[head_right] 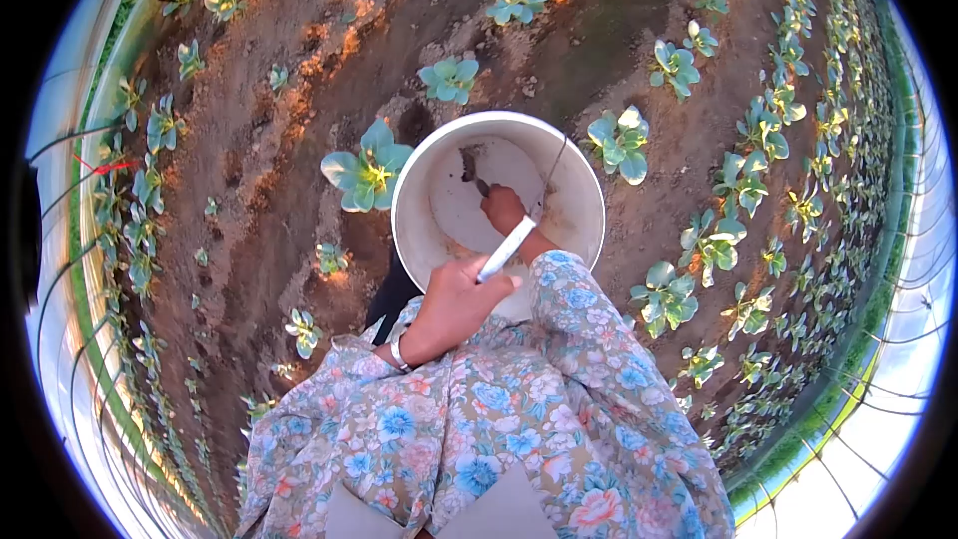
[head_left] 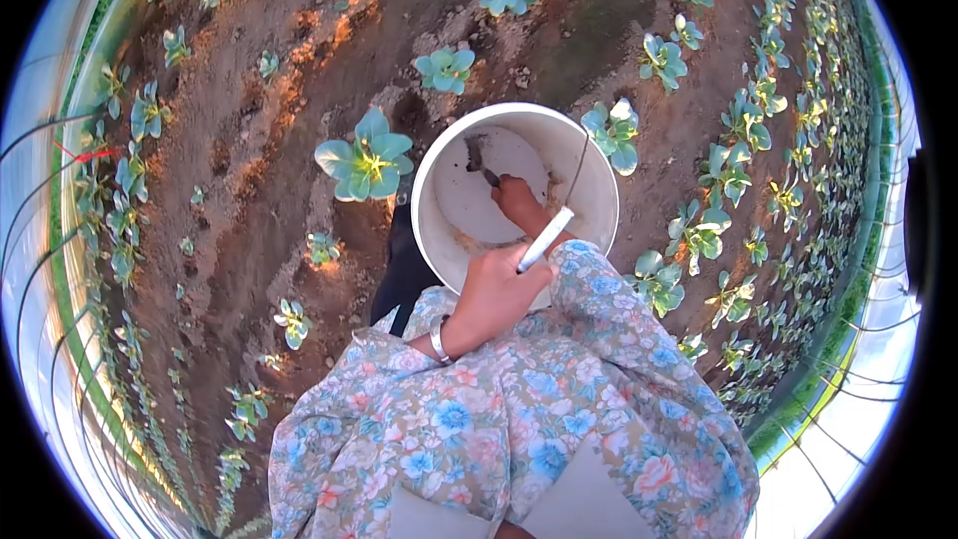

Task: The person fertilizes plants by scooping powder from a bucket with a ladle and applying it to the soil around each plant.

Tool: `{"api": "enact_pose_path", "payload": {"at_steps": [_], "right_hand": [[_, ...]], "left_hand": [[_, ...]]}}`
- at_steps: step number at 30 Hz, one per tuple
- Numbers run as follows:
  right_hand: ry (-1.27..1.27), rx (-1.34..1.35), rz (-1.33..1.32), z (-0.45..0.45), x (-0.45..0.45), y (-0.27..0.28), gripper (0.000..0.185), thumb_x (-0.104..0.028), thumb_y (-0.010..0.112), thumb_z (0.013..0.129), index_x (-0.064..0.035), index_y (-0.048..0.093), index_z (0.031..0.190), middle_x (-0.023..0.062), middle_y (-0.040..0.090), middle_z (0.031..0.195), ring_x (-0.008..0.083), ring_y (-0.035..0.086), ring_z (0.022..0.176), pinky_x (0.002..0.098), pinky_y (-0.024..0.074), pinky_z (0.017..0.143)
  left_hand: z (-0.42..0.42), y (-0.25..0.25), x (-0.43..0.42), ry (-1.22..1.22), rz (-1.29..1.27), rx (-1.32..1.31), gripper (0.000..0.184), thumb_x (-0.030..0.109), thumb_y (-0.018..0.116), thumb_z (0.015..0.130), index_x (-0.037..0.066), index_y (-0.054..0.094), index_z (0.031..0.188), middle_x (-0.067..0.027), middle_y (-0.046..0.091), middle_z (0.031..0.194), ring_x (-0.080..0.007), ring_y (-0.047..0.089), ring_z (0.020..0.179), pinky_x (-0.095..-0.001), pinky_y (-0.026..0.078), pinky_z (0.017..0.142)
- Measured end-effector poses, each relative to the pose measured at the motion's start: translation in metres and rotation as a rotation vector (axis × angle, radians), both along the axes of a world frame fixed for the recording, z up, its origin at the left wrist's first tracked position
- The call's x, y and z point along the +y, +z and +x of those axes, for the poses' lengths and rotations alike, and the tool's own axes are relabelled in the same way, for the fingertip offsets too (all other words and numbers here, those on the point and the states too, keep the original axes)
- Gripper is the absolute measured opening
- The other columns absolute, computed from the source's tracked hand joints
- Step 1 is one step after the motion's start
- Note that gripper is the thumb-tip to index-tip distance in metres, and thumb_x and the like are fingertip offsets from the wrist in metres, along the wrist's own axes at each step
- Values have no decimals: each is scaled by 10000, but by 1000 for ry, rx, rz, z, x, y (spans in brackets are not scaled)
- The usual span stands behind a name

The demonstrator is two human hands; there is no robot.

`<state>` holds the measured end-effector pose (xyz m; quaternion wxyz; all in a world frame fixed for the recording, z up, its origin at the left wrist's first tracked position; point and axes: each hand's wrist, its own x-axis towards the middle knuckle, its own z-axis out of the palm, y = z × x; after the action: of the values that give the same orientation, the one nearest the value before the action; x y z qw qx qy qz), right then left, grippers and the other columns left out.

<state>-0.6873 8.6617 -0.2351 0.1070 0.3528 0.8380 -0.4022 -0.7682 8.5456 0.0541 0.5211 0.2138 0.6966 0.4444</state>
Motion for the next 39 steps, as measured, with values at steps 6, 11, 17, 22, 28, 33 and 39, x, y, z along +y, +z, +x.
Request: {"api": "enact_pose_path", "payload": {"at_steps": [6, 11, 17, 22, 28, 33, 39], "right_hand": [[85, 8, -222, -37, -29, 1, 274, -252, 591, 756, 20, 612, 780, 242, 616, 771, 382, 607, 728, 432, 486, 680], [179, 104, -183, -57, -28, 64, 283, -242, 581, 764, 38, 597, 806, 243, 599, 734, 384, 599, 696, 439, 465, 638], [127, 79, -240, -58, -29, 128, 350, -270, 567, 788, 14, 604, 989, 239, 610, 786, 385, 611, 759, 415, 480, 693], [-15, -5, -454, -43, -31, 138, 308, -247, 576, 821, -22, 611, 1028, 98, 614, 700, 186, 570, 549, 305, 454, 523], [-338, -47, -691, -37, -29, 161, 290, -239, 576, 846, -48, 606, 1061, -8, 578, 651, 54, 483, 471, 213, 386, 420], [-270, -29, -471, -62, -15, 139, 295, -245, 575, 841, -46, 605, 1056, 10, 596, 636, 69, 514, 467, 231, 399, 420], [-219, 9, -381, -104, 4, 75, 281, -272, 567, 820, -40, 631, 966, 32, 607, 613, 118, 549, 465, 277, 443, 472]], "left_hand": [[-19, -16, -19, 181, -109, -70, 260, 225, 633, 795, -21, 636, 879, 37, 462, 561, -39, 403, 546, -248, 339, 470], [-43, -47, -40, 425, -204, -83, 144, 156, 630, 789, 15, 639, 814, 100, 411, 560, 0, 318, 491, -209, 227, 419], [-84, -82, -73, 843, -121, -294, 100, 123, 623, 783, 24, 610, 772, 93, 404, 549, -7, 310, 442, -218, 221, 391], [-116, -101, -107, 1038, -50, -359, 102, 127, 601, 797, 37, 560, 822, 87, 346, 499, -29, 298, 370, -215, 211, 350], [-137, -116, -170, 1278, -69, -335, 273, 107, 554, 820, 141, 363, 628, 77, 250, 487, -49, 233, 363, -234, 198, 360], [-140, -126, -208, 1381, -27, -354, 230, 113, 545, 819, 121, 382, 657, 57, 256, 532, -52, 238, 394, -240, 193, 382], [-138, -119, -245, 1531, -86, -343, 260, 127, 552, 817, 130, 365, 637, 65, 233, 528, -57, 208, 396, -242, 184, 391]]}}
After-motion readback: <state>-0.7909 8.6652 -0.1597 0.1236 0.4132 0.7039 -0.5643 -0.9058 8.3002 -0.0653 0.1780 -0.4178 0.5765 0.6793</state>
